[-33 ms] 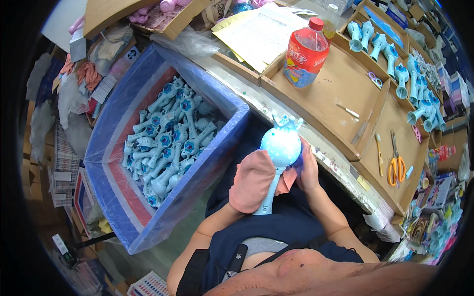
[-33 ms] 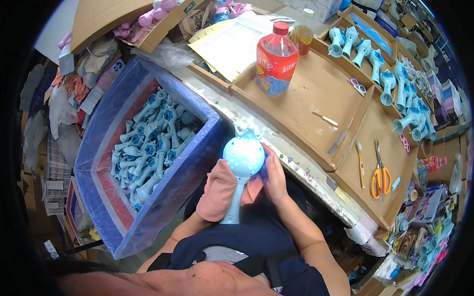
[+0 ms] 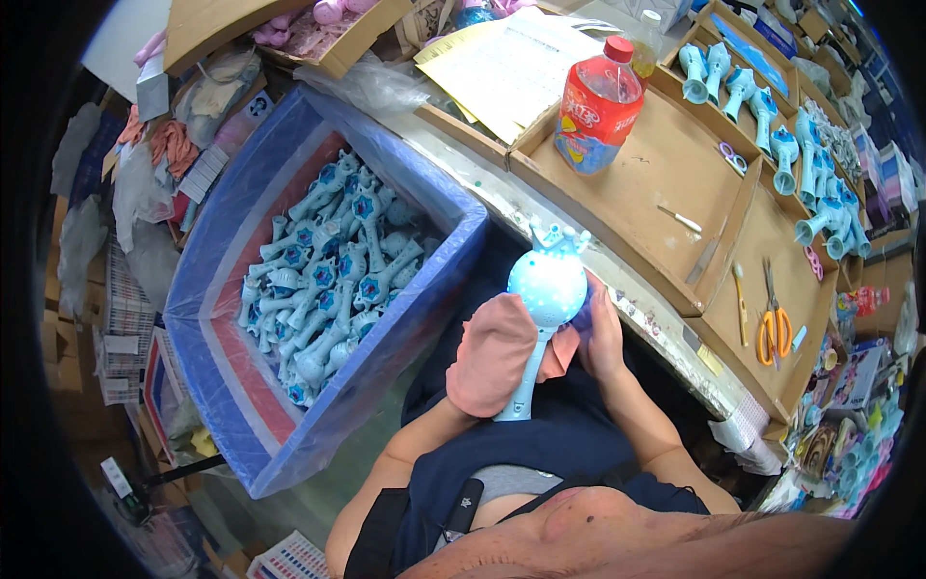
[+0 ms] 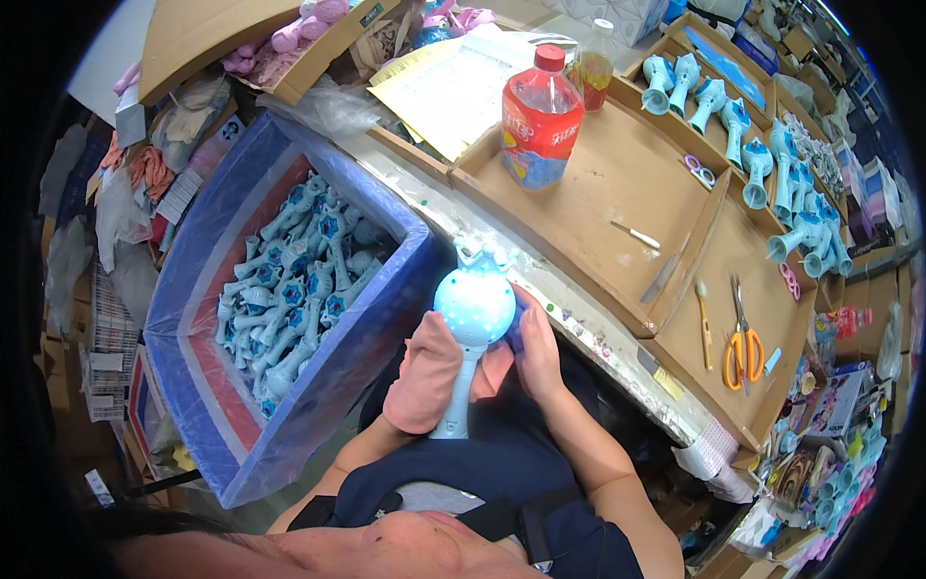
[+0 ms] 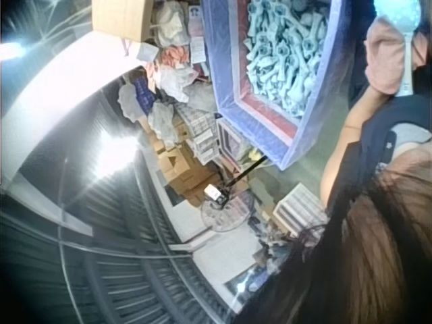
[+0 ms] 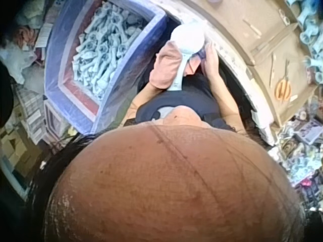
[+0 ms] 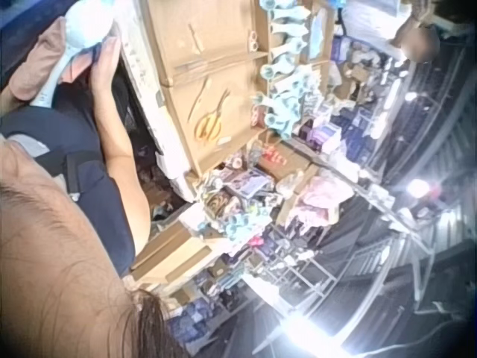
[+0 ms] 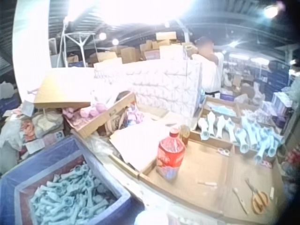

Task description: The person picks light-blue plastic toy wands from a bin, wipes them with a pink cloth, and uses a small metal tool to press or adjust parts on the wand head. They repeat this cycle for multiple wands, placing finished items into a cardboard tray.

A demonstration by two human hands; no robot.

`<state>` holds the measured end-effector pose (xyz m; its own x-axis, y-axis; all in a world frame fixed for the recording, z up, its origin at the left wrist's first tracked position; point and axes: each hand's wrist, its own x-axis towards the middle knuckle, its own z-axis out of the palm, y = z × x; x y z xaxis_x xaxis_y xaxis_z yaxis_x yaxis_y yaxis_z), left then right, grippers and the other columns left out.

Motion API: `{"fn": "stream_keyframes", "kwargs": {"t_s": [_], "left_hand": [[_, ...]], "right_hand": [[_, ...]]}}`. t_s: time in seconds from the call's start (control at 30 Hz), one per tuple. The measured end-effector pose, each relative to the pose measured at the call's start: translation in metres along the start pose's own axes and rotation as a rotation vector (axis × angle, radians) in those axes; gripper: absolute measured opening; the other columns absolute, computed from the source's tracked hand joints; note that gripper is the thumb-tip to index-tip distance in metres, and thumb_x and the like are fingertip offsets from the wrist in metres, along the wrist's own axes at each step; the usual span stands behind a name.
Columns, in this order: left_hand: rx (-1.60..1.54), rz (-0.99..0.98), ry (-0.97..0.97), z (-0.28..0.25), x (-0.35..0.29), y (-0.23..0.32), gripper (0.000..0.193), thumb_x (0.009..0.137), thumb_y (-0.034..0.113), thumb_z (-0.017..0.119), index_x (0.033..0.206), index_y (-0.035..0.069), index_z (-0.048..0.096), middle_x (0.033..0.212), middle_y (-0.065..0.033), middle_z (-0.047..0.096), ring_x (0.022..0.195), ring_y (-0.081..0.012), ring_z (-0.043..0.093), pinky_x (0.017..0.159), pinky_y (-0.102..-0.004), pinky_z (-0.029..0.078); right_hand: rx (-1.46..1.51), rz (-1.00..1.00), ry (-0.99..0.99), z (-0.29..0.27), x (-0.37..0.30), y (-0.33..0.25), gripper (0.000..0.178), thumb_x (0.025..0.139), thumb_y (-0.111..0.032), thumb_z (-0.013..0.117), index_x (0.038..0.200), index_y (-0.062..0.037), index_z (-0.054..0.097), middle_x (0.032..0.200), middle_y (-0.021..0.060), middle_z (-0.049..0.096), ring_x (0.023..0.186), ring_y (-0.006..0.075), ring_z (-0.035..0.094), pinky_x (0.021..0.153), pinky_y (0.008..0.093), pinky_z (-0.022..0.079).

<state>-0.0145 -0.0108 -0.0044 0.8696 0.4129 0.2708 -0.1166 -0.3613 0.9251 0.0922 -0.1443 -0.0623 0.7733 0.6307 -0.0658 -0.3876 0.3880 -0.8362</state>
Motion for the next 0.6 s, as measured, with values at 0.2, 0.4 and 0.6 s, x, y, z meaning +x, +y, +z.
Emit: {"fn": "stream_keyframes", "kwargs": {"t_s": [0.2,0.4,0.6], "left_hand": [[0.434,0.341,0.18,-0.005,0.008,-0.017,0.016,0.079,0.002,0.07,0.089,0.003,0.057,0.074,-0.0087,0.056,0.07,-0.0237,0.058,0.068,-0.0358,0.046],[0.01,-0.119,0.152,0.015,0.013,-0.028,0.024,0.08,0.006,0.074,0.099,0.006,0.06,0.091,-0.0078,0.059,0.087,-0.0233,0.057,0.08,-0.0342,0.044],[-1.461,-0.324,-0.073,0.019,0.042,-0.022,0.023,0.101,0.028,0.054,0.108,0.007,0.053,0.105,-0.0014,0.053,0.107,-0.0135,0.047,0.097,-0.0321,0.04]], "right_hand": [[-0.29,-0.041,-0.045,-0.013,-0.033,0.004,0.029,0.106,-0.029,0.049,0.115,-0.0021,0.053,0.113,0.0074,0.058,0.103,0.0164,0.056,0.096,0.0328,0.044],[-0.69,0.017,-0.194,-0.001,-0.053,0.011,0.05,0.084,-0.03,0.081,0.118,-0.0018,0.056,0.106,0.01,0.063,0.09,0.018,0.062,0.079,0.0333,0.052],[-0.535,0.093,-0.158,-0.022,-0.048,-0.021,0.053,0.085,-0.029,0.079,0.122,-0.0018,0.052,0.106,0.0128,0.065,0.096,0.0229,0.067,0.086,0.0392,0.055]]}}
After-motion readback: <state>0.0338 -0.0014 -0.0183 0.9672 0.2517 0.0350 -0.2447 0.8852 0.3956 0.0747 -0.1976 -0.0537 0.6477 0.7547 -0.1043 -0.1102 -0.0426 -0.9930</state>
